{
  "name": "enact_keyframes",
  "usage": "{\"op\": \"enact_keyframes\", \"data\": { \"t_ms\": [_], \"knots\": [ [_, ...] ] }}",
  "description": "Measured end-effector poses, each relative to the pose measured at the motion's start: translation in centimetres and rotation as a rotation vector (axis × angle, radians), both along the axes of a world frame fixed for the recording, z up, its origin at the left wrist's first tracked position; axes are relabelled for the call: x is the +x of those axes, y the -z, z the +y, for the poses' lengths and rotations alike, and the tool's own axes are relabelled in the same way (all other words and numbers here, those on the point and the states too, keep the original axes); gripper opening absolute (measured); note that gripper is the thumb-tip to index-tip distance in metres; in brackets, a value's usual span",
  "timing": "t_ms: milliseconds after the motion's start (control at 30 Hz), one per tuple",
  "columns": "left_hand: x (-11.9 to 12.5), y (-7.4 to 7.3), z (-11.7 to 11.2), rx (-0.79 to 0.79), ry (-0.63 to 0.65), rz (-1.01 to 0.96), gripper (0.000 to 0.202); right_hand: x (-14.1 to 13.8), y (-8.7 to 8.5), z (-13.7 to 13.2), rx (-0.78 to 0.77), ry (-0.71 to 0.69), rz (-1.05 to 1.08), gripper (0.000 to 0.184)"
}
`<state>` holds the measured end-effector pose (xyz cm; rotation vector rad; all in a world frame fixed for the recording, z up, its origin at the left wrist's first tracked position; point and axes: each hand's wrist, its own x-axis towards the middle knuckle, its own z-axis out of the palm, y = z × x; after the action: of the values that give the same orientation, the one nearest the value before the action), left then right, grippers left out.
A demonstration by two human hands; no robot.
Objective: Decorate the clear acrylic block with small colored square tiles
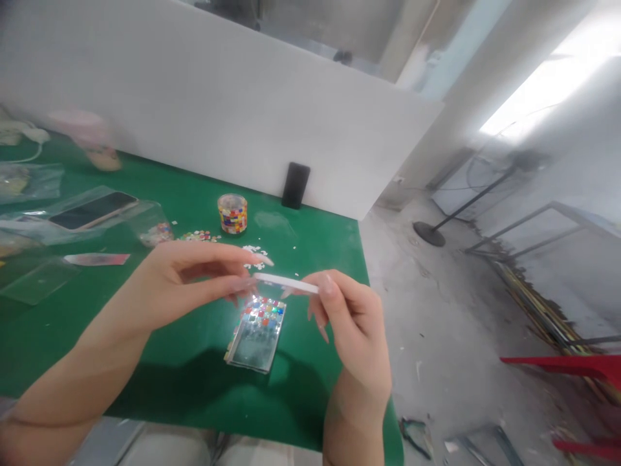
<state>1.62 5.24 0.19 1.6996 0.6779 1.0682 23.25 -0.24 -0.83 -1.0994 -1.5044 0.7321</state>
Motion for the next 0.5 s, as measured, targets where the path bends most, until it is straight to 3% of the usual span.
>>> {"op": "enact_keyframes", "data": {
  "t_ms": [167,500],
  "knots": [
    [-0.1,0.2,-0.4,0.008,0.057,0.062,0.034,-0.6,0.3,0.2,0.104,0.058,-0.028,0.042],
    [0.2,0.2,-0.9,-0.085,0.148,0.005,0.043,-1.2,0.6,0.2,0.236,0.204,-0.283,0.024]
  ]
}}
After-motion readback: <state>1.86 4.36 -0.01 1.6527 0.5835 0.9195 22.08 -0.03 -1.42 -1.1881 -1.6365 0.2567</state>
